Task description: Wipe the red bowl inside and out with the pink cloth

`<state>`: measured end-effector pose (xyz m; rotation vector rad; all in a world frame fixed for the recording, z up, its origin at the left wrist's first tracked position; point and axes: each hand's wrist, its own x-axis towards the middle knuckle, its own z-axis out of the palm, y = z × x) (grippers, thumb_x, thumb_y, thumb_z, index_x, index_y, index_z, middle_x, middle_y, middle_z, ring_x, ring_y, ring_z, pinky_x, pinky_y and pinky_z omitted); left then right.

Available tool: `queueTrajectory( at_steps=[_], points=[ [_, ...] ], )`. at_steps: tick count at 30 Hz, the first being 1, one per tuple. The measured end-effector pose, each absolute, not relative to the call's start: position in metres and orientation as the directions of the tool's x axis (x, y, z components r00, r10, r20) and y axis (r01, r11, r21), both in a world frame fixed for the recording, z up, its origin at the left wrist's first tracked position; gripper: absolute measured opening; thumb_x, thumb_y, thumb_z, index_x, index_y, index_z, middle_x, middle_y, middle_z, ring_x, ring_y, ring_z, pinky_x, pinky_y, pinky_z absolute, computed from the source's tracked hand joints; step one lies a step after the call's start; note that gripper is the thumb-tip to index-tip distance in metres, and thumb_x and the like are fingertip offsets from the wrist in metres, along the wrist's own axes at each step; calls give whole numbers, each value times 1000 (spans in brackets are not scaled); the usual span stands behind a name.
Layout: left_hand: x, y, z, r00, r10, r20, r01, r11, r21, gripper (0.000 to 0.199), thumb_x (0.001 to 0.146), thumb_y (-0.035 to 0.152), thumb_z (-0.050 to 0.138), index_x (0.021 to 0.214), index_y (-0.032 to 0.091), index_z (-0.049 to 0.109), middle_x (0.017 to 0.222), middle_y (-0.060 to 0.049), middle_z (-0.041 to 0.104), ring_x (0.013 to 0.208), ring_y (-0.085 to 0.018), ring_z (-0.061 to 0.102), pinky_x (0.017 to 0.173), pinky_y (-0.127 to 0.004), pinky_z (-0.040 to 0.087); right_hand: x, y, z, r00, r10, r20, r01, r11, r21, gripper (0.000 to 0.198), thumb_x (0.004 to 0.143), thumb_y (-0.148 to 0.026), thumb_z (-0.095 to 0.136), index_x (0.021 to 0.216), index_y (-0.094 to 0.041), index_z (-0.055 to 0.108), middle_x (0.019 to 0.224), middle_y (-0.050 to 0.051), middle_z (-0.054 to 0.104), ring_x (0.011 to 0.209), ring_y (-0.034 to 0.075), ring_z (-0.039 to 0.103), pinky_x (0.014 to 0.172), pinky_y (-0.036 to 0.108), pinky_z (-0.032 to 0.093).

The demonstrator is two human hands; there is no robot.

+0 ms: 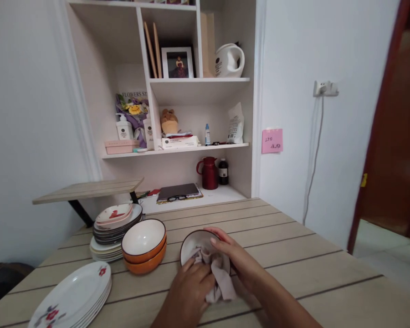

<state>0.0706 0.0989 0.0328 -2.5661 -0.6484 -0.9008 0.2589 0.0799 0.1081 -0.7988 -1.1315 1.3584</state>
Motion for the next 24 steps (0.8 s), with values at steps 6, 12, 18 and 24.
queueTrajectory(
  at_steps=[6,12,18,24],
  points=[
    [72,107,26,638,199,744,609,-722,-329,12,96,17,63,103,24,69,104,-2,79,99,-20,73,112,-41,48,267,74,116,-159,974,159,-249,117,-961,46,77,-37,80,121,-28,73,124,4,76,118,29,62,100,38,43],
    [71,102,29,545,260,797,681,-691,-241,26,98,2,51,106,20,68,93,-2,78,84,-19,76,103,-38,56,243,76,104,-79,997,5,-372,-24,-928,69,63,-19,71,131,-26,63,90,1,76,75,20,62,66,29,44],
    [71,96,37,613,251,749,573,-794,-203,33,99,5,42,121,17,64,101,-4,78,94,-19,75,103,-39,58,230,84,89,-66,995,-77,-553,-101,-827,78,62,-21,73,138,-26,54,83,0,75,73,22,66,68,32,49],
    [72,95,33,640,319,699,557,-819,-136,48,89,3,52,128,26,65,129,-3,73,118,-20,69,115,-43,49,240,85,97,-8,1000,-14,-515,-16,-857,59,65,-30,72,124,-26,64,77,-1,73,70,21,65,64,30,46]
  ],
)
